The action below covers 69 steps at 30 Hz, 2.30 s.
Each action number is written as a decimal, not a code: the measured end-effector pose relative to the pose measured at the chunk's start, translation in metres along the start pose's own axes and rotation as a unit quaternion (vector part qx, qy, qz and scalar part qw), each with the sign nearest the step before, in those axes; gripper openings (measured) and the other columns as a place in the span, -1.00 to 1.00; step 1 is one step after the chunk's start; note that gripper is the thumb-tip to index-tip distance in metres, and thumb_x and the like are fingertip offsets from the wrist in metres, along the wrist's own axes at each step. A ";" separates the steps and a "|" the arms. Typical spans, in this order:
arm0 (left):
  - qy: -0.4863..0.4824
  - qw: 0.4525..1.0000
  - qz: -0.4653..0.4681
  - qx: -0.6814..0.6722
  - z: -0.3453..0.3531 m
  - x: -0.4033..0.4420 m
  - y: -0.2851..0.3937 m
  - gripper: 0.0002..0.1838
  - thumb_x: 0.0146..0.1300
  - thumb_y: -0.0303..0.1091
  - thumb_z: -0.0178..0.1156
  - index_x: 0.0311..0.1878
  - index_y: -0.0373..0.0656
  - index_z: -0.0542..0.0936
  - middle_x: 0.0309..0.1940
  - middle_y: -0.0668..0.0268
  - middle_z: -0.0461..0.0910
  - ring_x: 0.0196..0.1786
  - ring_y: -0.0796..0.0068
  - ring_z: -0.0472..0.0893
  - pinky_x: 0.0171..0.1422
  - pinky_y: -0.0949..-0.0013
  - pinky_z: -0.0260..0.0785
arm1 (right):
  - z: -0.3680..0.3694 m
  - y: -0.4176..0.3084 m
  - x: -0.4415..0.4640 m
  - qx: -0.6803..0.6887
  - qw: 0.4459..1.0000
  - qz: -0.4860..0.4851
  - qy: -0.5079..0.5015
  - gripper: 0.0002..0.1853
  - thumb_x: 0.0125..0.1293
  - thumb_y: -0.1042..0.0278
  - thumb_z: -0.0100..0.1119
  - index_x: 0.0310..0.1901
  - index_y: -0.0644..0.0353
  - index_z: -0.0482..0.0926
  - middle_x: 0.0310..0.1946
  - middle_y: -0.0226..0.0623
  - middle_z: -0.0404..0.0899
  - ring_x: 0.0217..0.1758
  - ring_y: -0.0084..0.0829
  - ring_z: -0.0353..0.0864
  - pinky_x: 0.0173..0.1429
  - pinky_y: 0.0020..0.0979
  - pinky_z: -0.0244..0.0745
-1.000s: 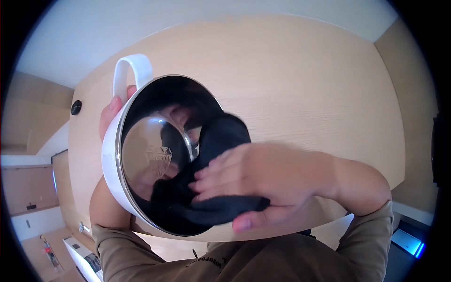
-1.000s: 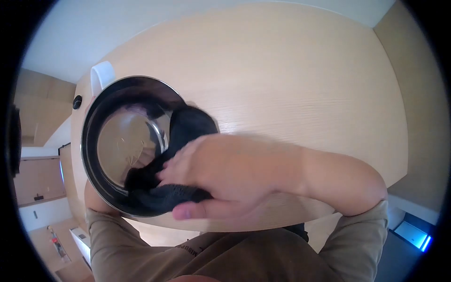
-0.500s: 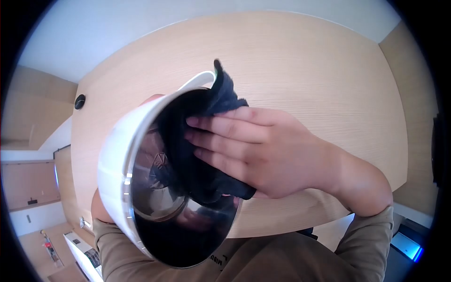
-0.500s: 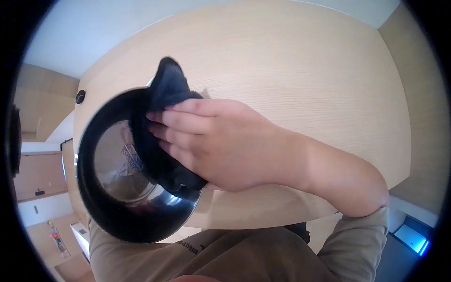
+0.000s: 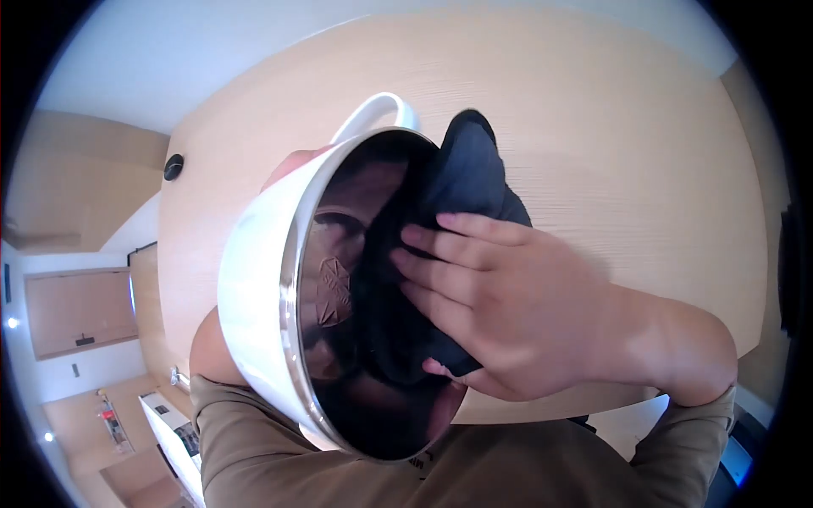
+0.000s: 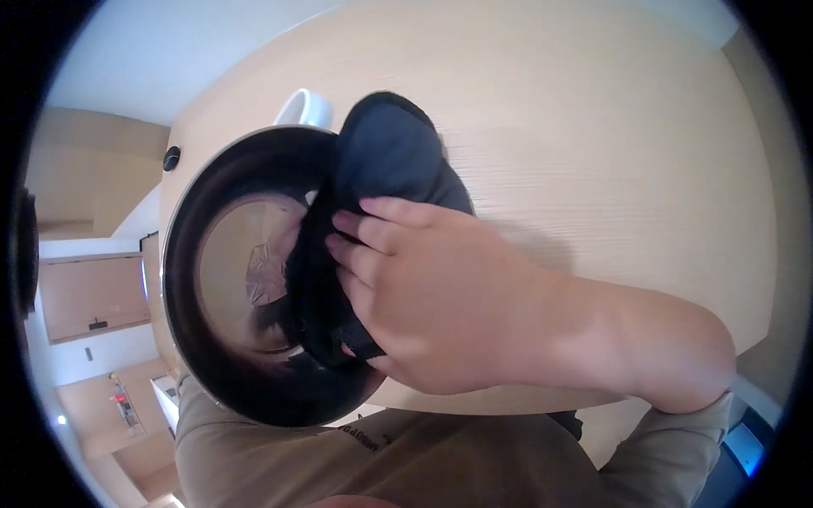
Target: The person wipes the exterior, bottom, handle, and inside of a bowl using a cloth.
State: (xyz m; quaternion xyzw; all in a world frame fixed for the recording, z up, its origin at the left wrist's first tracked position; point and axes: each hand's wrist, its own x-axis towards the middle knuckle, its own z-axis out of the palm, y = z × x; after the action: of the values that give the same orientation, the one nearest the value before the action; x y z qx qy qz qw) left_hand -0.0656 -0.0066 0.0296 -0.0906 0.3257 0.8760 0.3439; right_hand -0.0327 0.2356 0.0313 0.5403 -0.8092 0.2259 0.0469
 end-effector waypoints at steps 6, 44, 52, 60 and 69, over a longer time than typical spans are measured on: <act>-0.022 0.997 0.060 0.040 -0.006 0.003 0.004 -0.54 0.45 -0.01 0.13 -0.02 -0.33 0.60 -0.18 0.08 0.67 -0.19 0.32 0.67 -0.08 0.32 0.55 | -0.012 0.002 0.001 0.282 0.956 0.002 -0.077 -0.45 0.46 0.01 0.08 0.10 0.46 0.60 0.14 0.13 0.61 0.34 0.02 0.53 0.51 -0.07 0.30; -0.092 0.947 0.240 0.190 -0.032 0.008 0.021 -0.54 0.44 -0.07 0.14 -0.04 -0.41 0.62 -0.13 -0.05 0.67 -0.11 0.21 0.70 0.02 0.26 0.57 | -0.003 -0.015 0.030 0.424 0.895 -0.118 -0.073 -0.38 0.50 0.05 0.00 0.41 0.35 0.32 0.48 0.10 0.24 0.65 0.02 0.02 0.67 0.00 -0.09; -0.075 0.987 0.107 0.092 -0.006 0.003 0.023 -0.54 0.44 -0.07 0.15 -0.03 -0.40 0.62 -0.12 -0.04 0.67 -0.11 0.21 0.69 0.03 0.26 0.58 | -0.005 -0.015 0.047 0.054 0.986 0.005 0.155 -0.14 0.06 0.13 0.32 0.43 0.33 0.35 0.51 -0.03 0.27 0.61 -0.15 0.20 0.57 -0.22 0.16; -0.054 0.997 0.026 0.042 0.010 0.002 0.022 -0.54 0.43 -0.06 0.15 -0.02 -0.38 0.61 -0.12 -0.02 0.68 -0.10 0.21 0.69 0.03 0.25 0.58 | -0.024 -0.009 0.019 -0.089 0.995 0.037 -0.013 -0.35 0.22 0.06 0.22 0.16 0.52 0.56 0.24 0.08 0.56 0.41 -0.08 0.47 0.55 -0.19 0.23; -0.036 0.999 -0.005 0.025 0.013 0.002 0.018 -0.54 0.43 -0.05 0.15 -0.01 -0.37 0.61 -0.11 -0.01 0.68 -0.09 0.21 0.69 0.04 0.24 0.58 | -0.010 0.000 0.035 0.354 0.934 -0.017 -0.043 -0.43 0.49 0.17 0.01 0.29 0.54 0.40 0.29 0.33 0.42 0.46 0.16 0.34 0.58 -0.03 0.13</act>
State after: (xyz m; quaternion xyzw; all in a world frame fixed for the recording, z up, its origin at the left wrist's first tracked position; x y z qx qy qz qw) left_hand -0.0781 -0.0073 0.0486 -0.0523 0.3346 0.8686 0.3618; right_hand -0.0493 0.2101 0.0516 0.5446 -0.6691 0.4731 -0.1785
